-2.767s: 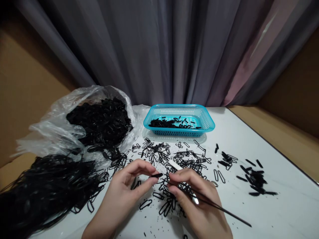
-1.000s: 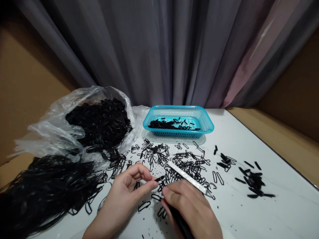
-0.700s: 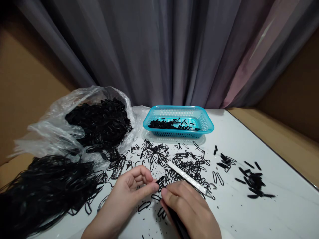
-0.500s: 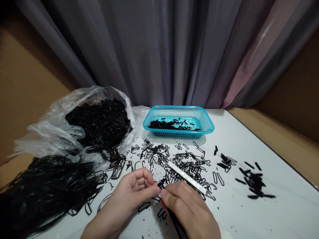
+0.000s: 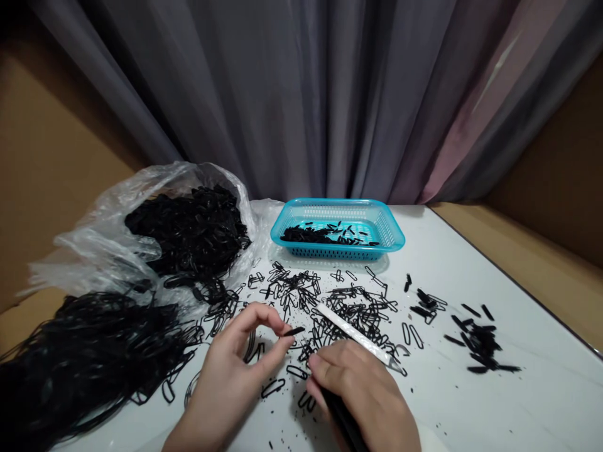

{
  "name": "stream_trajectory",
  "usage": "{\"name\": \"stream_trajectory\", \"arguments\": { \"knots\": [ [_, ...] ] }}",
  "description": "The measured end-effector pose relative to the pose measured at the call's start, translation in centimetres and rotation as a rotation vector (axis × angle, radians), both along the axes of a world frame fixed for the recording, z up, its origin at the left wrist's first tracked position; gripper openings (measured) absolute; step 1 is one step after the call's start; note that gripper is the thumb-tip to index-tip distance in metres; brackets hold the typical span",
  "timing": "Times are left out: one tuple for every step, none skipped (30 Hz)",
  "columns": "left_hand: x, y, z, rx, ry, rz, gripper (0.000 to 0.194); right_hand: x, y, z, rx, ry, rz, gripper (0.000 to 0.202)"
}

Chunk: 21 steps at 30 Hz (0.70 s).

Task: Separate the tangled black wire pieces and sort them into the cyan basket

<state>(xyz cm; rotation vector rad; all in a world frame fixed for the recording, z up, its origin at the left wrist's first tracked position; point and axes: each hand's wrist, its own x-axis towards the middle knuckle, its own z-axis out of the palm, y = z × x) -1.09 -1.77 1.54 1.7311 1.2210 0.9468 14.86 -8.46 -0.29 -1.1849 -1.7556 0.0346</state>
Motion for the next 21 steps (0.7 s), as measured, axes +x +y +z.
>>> {"name": "stream_trajectory", "arguments": {
  "knots": [
    [-0.07,-0.23,0.07,0.044,0.06,0.007,0.007,-0.02,0.11,0.17,-0.001,0.007,0.008,0.009],
    [-0.12,-0.44,0.11,0.077,0.102,0.016,0.006,-0.02,0.19,0.28,0.0,0.006,0.014,0.009],
    [-0.14,-0.6,0.13,0.096,0.125,0.02,0.007,-0.01,0.22,0.32,0.0,0.007,0.014,0.008],
    [-0.14,-0.71,0.13,0.106,0.133,0.018,0.007,0.02,0.22,0.33,-0.001,0.008,0.015,0.008],
    [-0.12,-0.78,0.11,0.11,0.133,0.014,0.008,0.06,0.19,0.32,0.003,0.007,0.017,0.008],
    [-0.08,-0.81,0.08,0.112,0.133,0.012,0.008,0.11,0.17,0.3,0.009,0.005,0.019,0.007],
    [-0.05,-0.82,0.06,0.116,0.134,0.01,0.008,0.17,0.15,0.29,0.008,0.0,0.025,0.007],
    [-0.02,-0.82,0.03,0.12,0.135,0.01,0.008,0.23,0.14,0.29,0.012,-0.006,0.033,0.007],
    [-0.01,-0.81,0.01,0.124,0.138,0.01,0.008,0.28,0.15,0.31,0.012,-0.008,0.039,0.007],
    [-0.01,-0.81,0.0,0.128,0.142,0.009,0.008,0.31,0.17,0.34,0.012,-0.007,0.045,0.007],
    [-0.03,-0.81,0.0,0.131,0.147,0.006,0.007,0.32,0.19,0.36,0.008,-0.002,0.049,0.008],
    [-0.06,-0.82,0.0,0.136,0.153,0.003,0.007,0.31,0.22,0.37,0.004,0.004,0.052,0.008],
    [-0.08,-0.84,-0.01,0.143,0.159,0.001,0.007,0.28,0.25,0.37,0.003,0.016,0.051,0.008],
    [-0.11,-0.87,-0.03,0.153,0.165,-0.001,0.008,0.24,0.26,0.34,-0.001,0.03,0.051,0.007],
    [-0.13,-0.89,-0.05,0.166,0.171,-0.002,0.009,0.21,0.26,0.28,-0.008,0.043,0.051,0.006],
    [-0.13,-0.92,-0.09,0.182,0.174,-0.003,0.01,0.19,0.25,0.21,-0.006,0.053,0.052,0.005],
    [-0.14,-0.93,-0.14,0.198,0.174,-0.005,0.012,0.19,0.23,0.12,-0.009,0.059,0.055,0.005],
    [-0.13,-0.94,-0.21,0.214,0.173,-0.008,0.013,0.21,0.19,0.03,-0.009,0.061,0.059,0.005],
    [-0.13,-0.92,-0.28,0.229,0.17,-0.012,0.013,0.24,0.16,-0.06,-0.011,0.061,0.064,0.006],
    [-0.12,-0.9,-0.35,0.239,0.168,-0.017,0.013,0.28,0.12,-0.14,-0.011,0.061,0.072,0.007],
    [-0.12,-0.86,-0.42,0.247,0.167,-0.021,0.013,0.32,0.09,-0.23,-0.01,0.063,0.078,0.008]
  ]
}}
